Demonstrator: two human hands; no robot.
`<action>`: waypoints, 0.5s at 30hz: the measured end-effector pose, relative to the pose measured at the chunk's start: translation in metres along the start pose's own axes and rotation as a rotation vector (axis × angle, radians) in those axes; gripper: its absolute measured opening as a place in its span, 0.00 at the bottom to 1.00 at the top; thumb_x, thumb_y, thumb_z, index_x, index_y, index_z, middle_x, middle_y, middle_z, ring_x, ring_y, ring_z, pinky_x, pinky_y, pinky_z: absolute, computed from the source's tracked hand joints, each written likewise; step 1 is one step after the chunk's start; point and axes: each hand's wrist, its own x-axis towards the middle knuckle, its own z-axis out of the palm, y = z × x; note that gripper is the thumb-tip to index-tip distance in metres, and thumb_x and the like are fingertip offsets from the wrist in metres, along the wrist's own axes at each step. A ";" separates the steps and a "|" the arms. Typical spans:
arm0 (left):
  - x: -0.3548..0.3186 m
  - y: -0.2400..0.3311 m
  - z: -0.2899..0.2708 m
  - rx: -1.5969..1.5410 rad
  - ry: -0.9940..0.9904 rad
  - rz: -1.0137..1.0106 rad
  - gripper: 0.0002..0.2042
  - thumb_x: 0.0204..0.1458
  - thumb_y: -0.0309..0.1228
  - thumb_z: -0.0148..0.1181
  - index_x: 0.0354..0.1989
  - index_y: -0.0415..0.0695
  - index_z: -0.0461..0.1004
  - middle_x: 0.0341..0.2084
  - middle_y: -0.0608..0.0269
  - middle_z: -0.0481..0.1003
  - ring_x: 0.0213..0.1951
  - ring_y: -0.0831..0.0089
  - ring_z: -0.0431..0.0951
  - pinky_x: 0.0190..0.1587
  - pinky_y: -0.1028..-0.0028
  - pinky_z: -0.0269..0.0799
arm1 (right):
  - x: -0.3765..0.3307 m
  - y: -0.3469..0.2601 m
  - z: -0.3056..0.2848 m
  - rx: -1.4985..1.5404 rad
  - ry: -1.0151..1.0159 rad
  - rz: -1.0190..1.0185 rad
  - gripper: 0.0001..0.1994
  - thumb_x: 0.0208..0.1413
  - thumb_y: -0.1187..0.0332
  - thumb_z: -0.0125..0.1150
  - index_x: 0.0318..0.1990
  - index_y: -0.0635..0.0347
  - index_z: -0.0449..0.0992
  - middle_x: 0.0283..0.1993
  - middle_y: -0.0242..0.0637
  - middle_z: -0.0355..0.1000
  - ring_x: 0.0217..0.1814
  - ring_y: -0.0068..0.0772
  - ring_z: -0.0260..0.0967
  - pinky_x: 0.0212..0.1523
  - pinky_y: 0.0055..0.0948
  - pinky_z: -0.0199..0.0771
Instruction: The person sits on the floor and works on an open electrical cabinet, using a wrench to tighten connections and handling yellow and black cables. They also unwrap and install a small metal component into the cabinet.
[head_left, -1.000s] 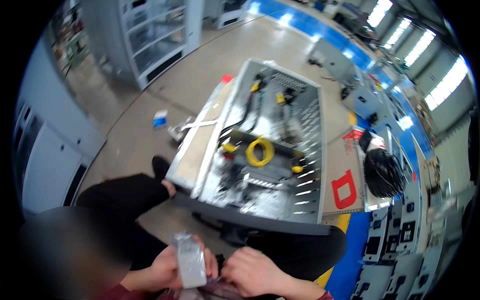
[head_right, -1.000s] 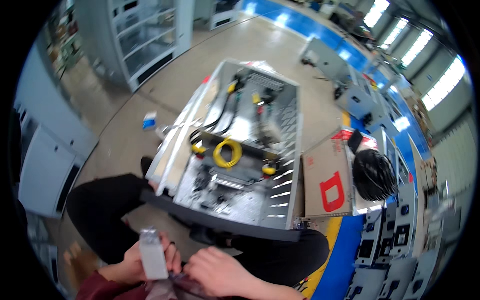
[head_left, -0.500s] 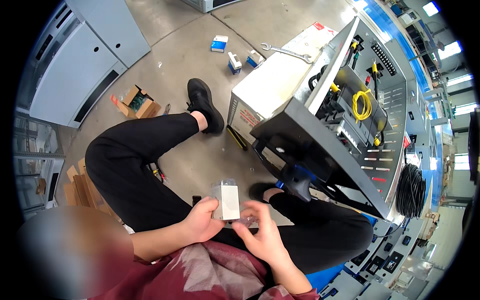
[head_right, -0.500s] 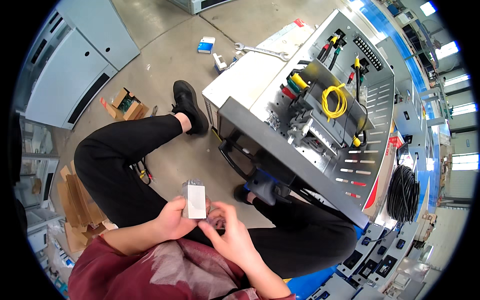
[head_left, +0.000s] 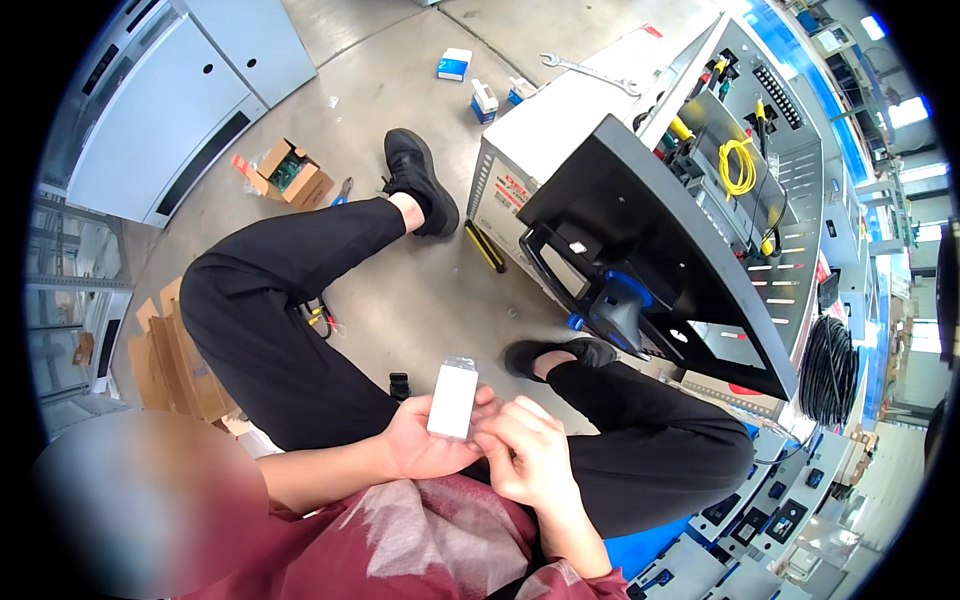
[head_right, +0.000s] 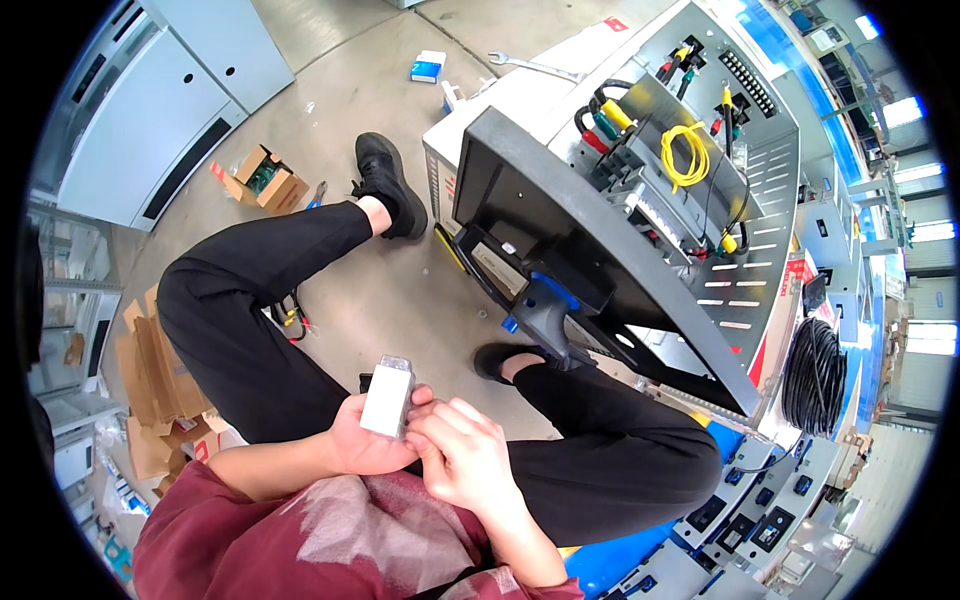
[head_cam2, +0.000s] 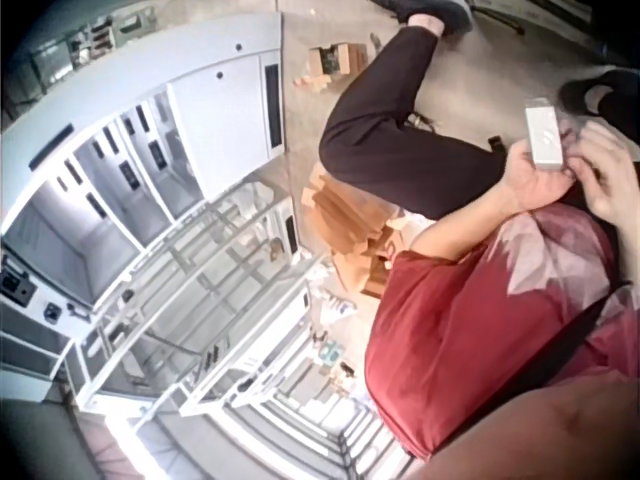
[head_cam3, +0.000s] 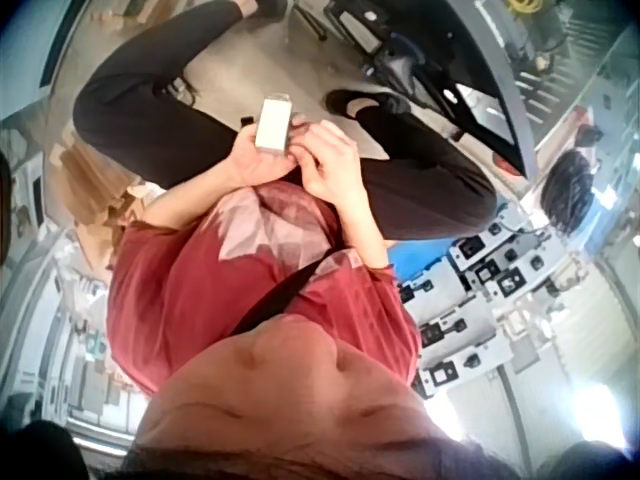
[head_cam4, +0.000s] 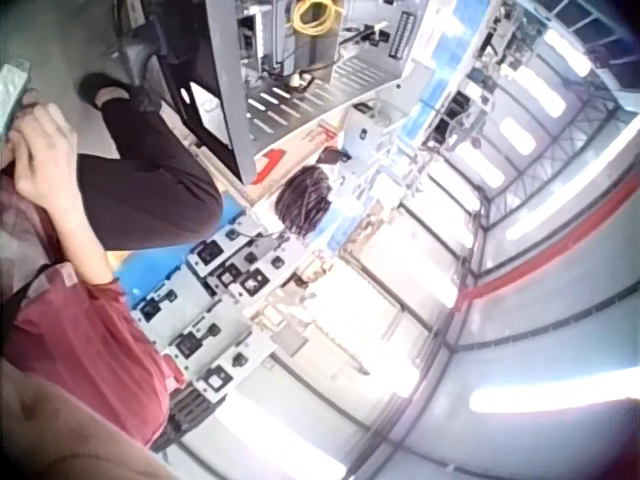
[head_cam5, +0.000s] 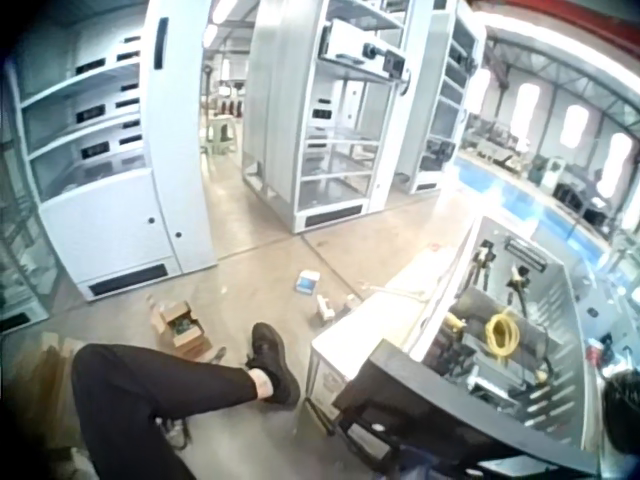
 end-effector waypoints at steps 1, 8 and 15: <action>0.001 -0.004 -0.004 -0.038 -0.026 0.021 0.18 0.65 0.39 0.51 0.55 0.40 0.70 0.48 0.59 0.71 0.52 0.64 0.72 0.60 0.63 0.67 | -0.001 -0.001 0.002 0.007 0.037 -0.005 0.03 0.52 0.75 0.66 0.33 0.58 0.79 0.30 0.37 0.73 0.31 0.45 0.72 0.34 0.39 0.74; 0.008 0.014 0.006 0.100 -0.101 0.119 0.11 0.57 0.42 0.59 0.36 0.50 0.67 0.36 0.67 0.62 0.42 0.71 0.65 0.50 0.70 0.62 | -0.025 0.016 0.003 0.132 0.027 0.308 0.07 0.67 0.71 0.59 0.37 0.64 0.72 0.28 0.44 0.69 0.30 0.49 0.71 0.32 0.42 0.71; 0.003 0.022 -0.005 0.243 0.010 -0.075 0.38 0.46 0.44 0.65 0.65 0.36 0.66 0.50 0.63 0.72 0.45 0.71 0.70 0.54 0.71 0.65 | -0.026 0.012 0.003 0.140 0.166 0.338 0.07 0.70 0.69 0.59 0.40 0.63 0.74 0.30 0.43 0.74 0.29 0.46 0.74 0.33 0.37 0.73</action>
